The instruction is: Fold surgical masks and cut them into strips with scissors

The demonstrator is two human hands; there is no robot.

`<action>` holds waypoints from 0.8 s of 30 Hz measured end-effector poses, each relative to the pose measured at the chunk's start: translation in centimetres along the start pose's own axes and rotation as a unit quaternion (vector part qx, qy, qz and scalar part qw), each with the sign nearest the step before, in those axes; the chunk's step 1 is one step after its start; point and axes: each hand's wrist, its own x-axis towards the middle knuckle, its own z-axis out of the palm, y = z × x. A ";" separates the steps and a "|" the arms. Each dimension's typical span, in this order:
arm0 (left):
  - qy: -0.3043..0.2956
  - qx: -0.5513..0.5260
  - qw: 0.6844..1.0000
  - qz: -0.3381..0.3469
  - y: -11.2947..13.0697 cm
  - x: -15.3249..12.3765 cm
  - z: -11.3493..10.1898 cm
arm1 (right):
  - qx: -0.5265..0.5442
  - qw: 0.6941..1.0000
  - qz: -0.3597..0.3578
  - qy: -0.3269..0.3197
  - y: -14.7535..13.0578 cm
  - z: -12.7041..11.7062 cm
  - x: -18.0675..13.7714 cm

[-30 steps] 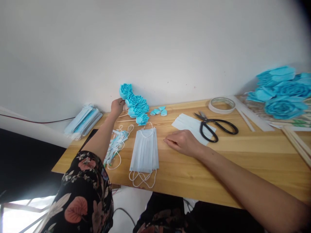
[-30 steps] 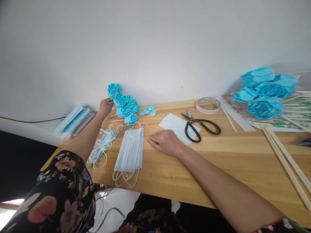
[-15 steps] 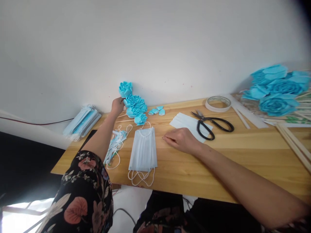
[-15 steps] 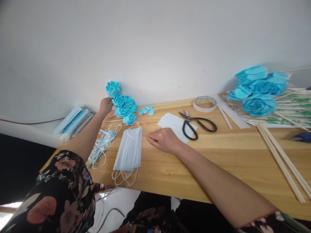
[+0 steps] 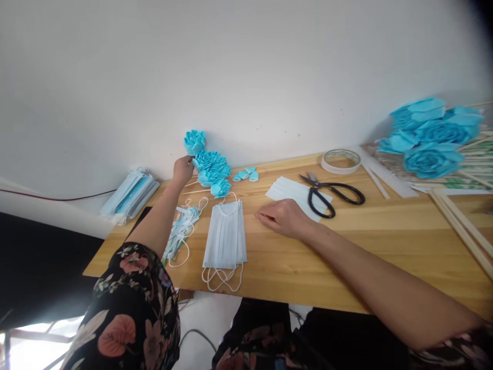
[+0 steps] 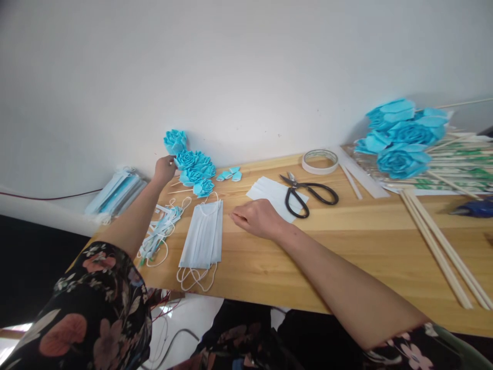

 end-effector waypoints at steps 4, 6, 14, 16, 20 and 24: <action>0.002 -0.015 1.000 0.001 -0.2 -0.1 -0.2 | -0.004 1.000 0.000 0.003 0.0 0.0 0.0; -0.002 -0.015 1.000 0.005 -0.1 -0.2 -0.1 | -0.003 1.000 -0.001 0.005 0.0 0.0 0.1; 0.025 -0.001 1.000 -0.018 0.8 -0.3 0.5 | 0.009 1.000 0.006 0.004 -0.1 -0.4 0.1; 0.041 -0.005 0.999 -0.009 0.8 -0.3 0.6 | 0.013 1.000 0.008 0.001 -0.1 -0.5 0.1; 0.045 -0.004 0.999 -0.008 0.7 -0.4 0.8 | 0.013 1.000 0.011 -0.007 -0.1 -0.4 0.1; 0.027 0.003 1.000 -0.015 0.9 -0.5 1.2 | 0.005 1.000 0.018 -0.008 -0.1 -0.3 0.1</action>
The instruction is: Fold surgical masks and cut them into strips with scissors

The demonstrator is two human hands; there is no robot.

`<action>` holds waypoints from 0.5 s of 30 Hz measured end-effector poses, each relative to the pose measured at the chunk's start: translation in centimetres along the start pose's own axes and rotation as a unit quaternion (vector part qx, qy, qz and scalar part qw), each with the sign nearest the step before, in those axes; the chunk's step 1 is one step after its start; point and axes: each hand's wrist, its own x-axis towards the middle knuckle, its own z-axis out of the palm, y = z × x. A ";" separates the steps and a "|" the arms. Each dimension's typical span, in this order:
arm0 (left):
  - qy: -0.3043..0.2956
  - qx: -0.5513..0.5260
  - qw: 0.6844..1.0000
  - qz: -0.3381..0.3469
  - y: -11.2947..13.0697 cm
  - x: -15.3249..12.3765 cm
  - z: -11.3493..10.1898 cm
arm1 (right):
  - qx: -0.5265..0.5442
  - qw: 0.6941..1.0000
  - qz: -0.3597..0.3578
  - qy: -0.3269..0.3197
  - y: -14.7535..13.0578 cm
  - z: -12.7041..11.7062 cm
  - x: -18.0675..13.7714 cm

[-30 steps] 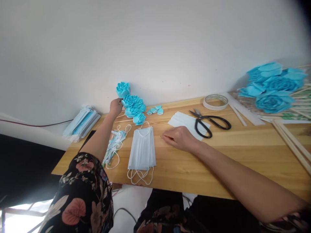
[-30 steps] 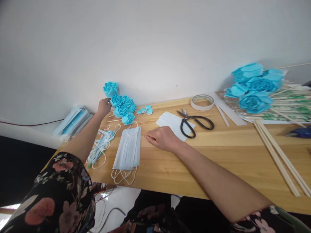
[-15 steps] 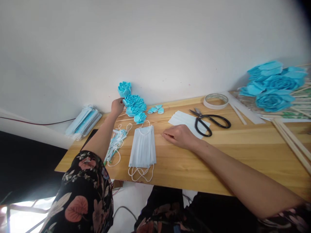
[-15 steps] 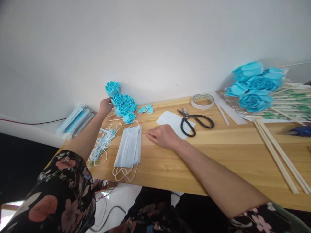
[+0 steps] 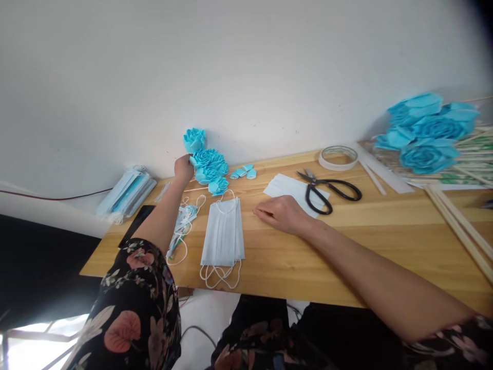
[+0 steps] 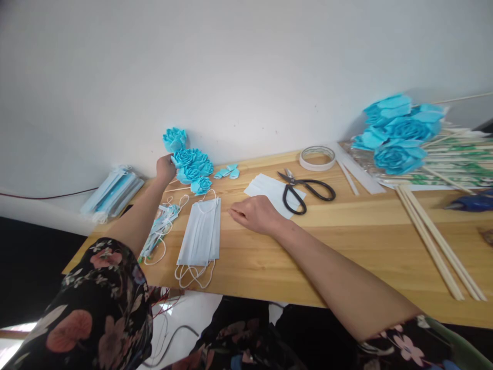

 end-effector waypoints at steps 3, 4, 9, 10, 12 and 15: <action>-0.009 0.007 1.000 0.000 0.0 0.0 0.2 | 0.002 1.000 0.000 0.006 0.0 -0.1 0.0; -0.010 0.007 1.000 0.000 0.0 0.0 0.2 | 0.004 1.000 -0.001 0.007 0.0 -0.1 0.0; -0.015 0.000 1.000 0.014 -0.3 -0.4 -0.4 | 0.002 1.000 0.002 0.005 0.0 -0.2 0.0; -0.019 -0.004 1.000 0.016 -0.4 -0.6 -0.5 | 0.000 1.000 0.004 0.004 0.0 -0.2 0.1; -0.027 -0.014 0.999 0.016 -0.7 -1.0 -0.9 | -0.003 1.000 0.008 0.003 0.0 -0.1 0.1; -0.026 -0.030 0.999 0.023 -1.6 -1.6 -1.5 | -0.007 1.000 0.014 0.004 0.0 -0.1 0.2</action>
